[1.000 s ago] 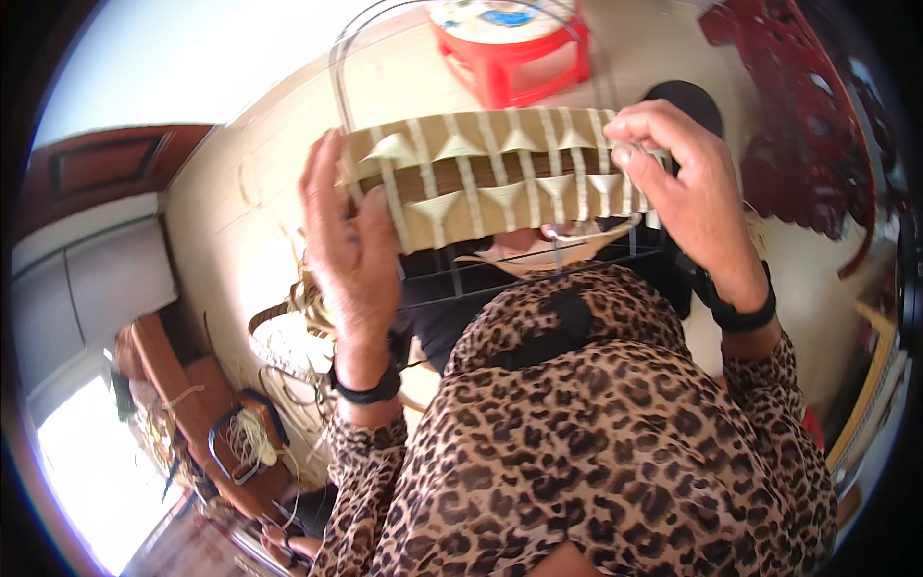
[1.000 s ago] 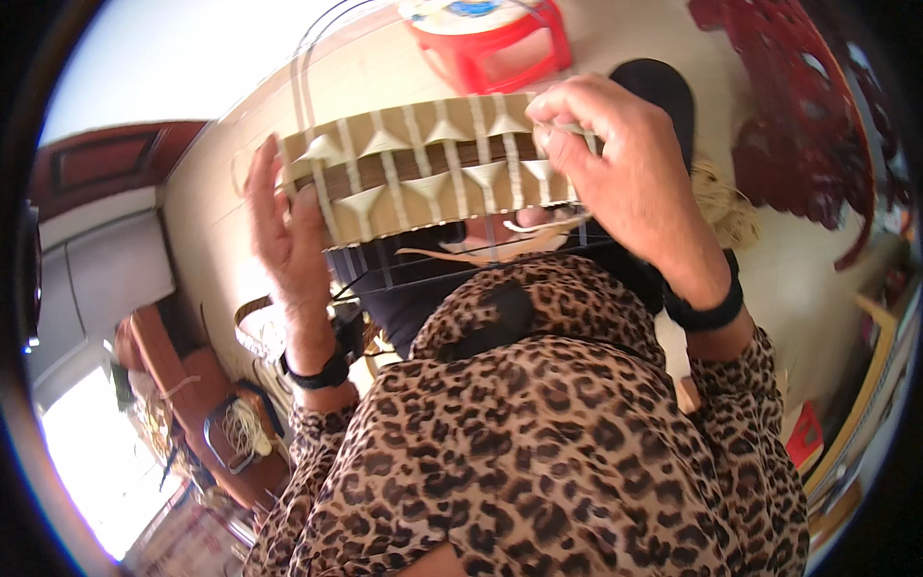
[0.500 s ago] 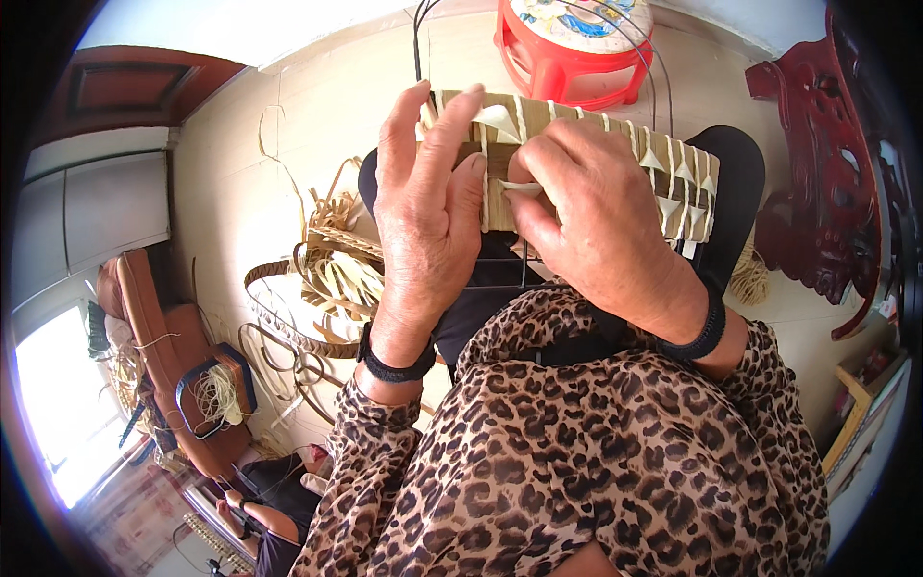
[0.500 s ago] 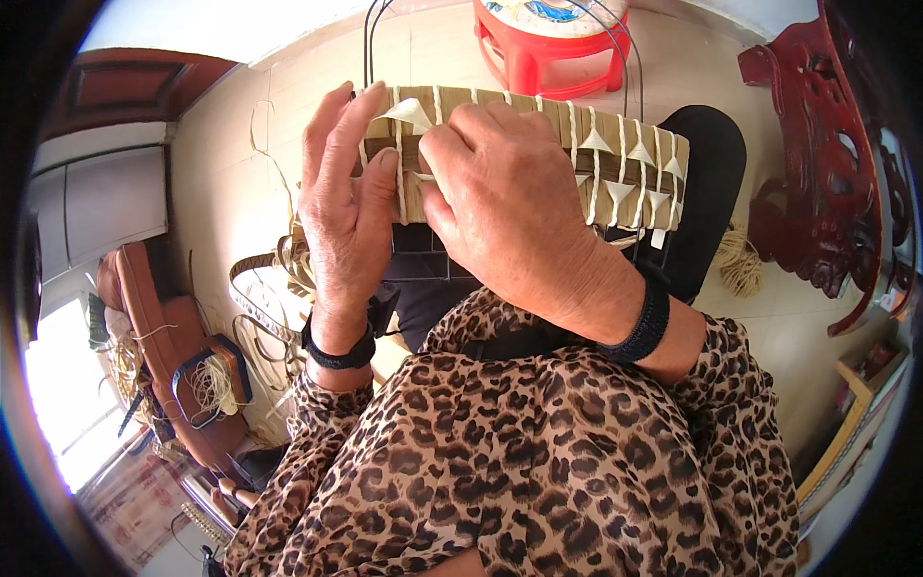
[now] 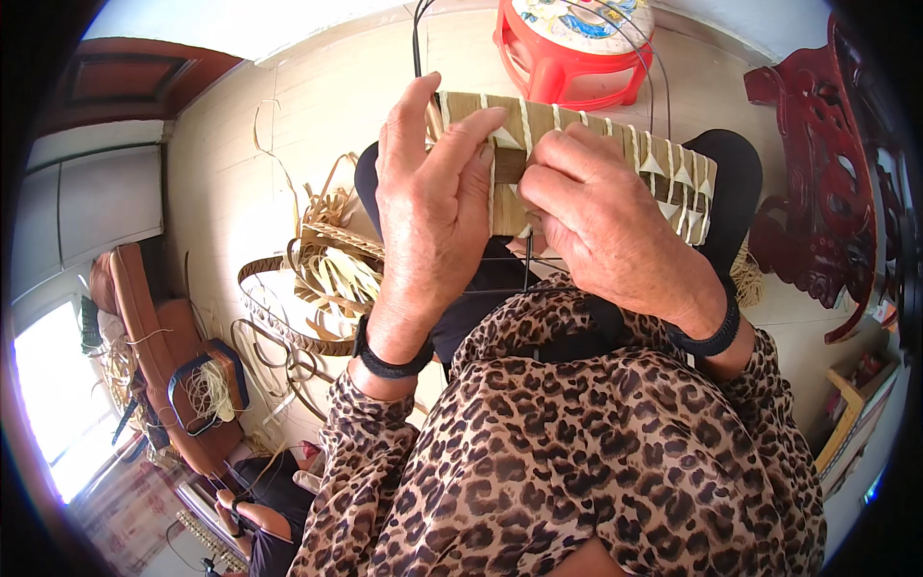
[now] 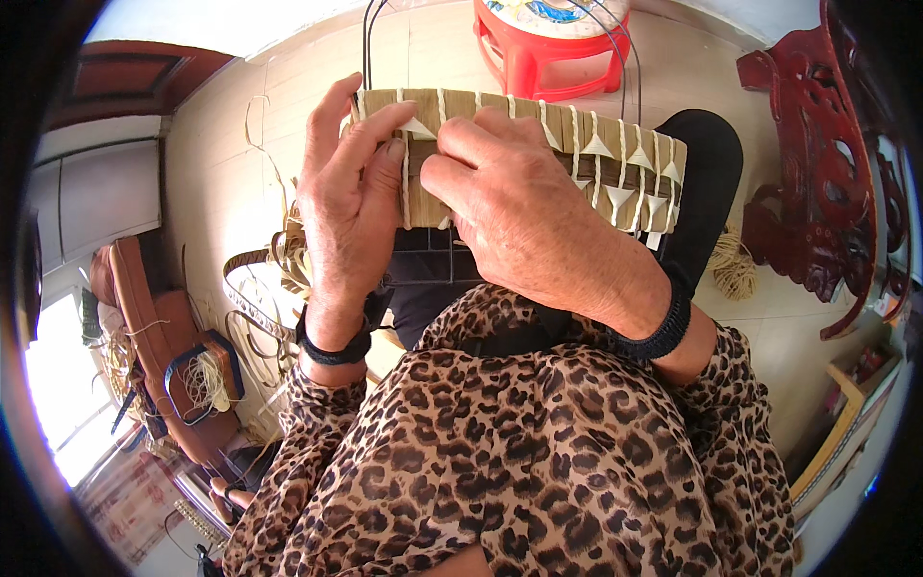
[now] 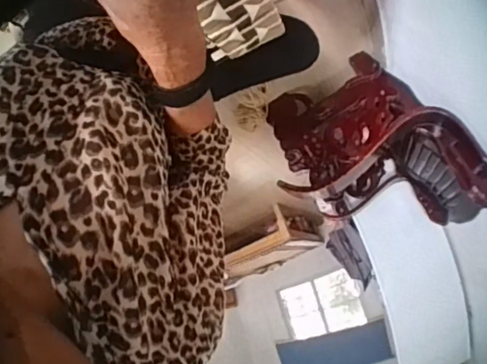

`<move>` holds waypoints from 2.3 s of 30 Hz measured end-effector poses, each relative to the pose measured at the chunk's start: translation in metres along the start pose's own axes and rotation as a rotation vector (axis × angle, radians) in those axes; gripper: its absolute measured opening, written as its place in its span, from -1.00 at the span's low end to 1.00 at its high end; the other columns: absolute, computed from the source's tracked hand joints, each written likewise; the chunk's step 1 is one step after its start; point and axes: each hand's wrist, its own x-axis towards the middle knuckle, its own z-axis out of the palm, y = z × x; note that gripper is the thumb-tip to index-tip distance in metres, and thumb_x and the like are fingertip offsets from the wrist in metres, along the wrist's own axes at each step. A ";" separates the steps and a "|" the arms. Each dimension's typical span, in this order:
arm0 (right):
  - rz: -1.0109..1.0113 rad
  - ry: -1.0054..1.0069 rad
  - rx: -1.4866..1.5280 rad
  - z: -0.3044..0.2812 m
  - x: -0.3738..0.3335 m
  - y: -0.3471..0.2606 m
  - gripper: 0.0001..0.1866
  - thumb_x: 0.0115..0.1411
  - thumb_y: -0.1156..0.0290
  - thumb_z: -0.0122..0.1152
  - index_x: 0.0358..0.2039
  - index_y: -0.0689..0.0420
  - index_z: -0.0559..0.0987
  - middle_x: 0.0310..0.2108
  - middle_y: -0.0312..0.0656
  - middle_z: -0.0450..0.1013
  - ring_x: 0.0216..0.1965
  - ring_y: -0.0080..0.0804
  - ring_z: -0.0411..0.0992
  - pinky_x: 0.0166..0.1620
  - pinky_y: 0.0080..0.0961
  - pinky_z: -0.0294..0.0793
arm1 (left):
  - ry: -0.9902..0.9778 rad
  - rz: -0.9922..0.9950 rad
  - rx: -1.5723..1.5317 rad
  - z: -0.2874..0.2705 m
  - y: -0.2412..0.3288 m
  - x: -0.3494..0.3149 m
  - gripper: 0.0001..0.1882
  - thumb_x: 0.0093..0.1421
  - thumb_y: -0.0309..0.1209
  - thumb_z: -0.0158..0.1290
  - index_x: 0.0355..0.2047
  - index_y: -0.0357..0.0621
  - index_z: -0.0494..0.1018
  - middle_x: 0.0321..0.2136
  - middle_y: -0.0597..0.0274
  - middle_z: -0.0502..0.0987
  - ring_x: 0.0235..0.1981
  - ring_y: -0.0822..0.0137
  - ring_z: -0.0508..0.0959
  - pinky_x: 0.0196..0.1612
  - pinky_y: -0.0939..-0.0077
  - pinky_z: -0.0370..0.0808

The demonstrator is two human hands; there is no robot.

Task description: The person weaves thin light-colored strips through a metal wire frame by hand to create an interlaced pattern, occasionally adjusting the strips to maintain the shape.

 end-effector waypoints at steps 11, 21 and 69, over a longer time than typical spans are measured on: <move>-0.051 0.046 0.017 0.010 -0.023 0.014 -0.87 -0.07 0.66 0.14 -0.46 0.18 0.46 -0.35 -0.21 0.27 -0.25 -0.29 0.31 -0.12 -0.31 0.28 | -0.278 -0.109 -0.165 -0.002 0.006 0.017 -0.84 0.13 -0.53 0.09 -0.26 -0.12 0.57 -0.03 -0.17 0.43 -0.23 0.03 0.58 -0.19 0.35 0.52; -0.081 0.040 0.032 0.027 -0.018 0.005 -0.88 -0.07 0.62 0.17 -0.47 0.19 0.45 -0.37 -0.18 0.27 -0.26 -0.26 0.32 -0.12 -0.32 0.30 | -0.463 -0.067 -0.008 -0.014 -0.011 0.022 -0.94 0.15 -0.55 0.03 -0.37 -0.25 0.48 -0.22 0.15 0.39 -0.25 0.30 0.46 -0.18 0.49 0.42; 1.108 0.567 0.479 -0.011 -0.112 0.051 -0.29 0.27 0.04 0.04 0.27 0.23 0.13 0.17 0.15 0.24 0.15 -0.19 0.28 0.17 -0.38 0.24 | -0.575 -0.469 -0.091 -0.016 -0.009 0.055 -0.79 0.25 -0.43 -0.03 -0.19 -0.19 0.56 -0.50 0.44 0.52 -0.49 0.66 0.43 -0.40 0.73 0.40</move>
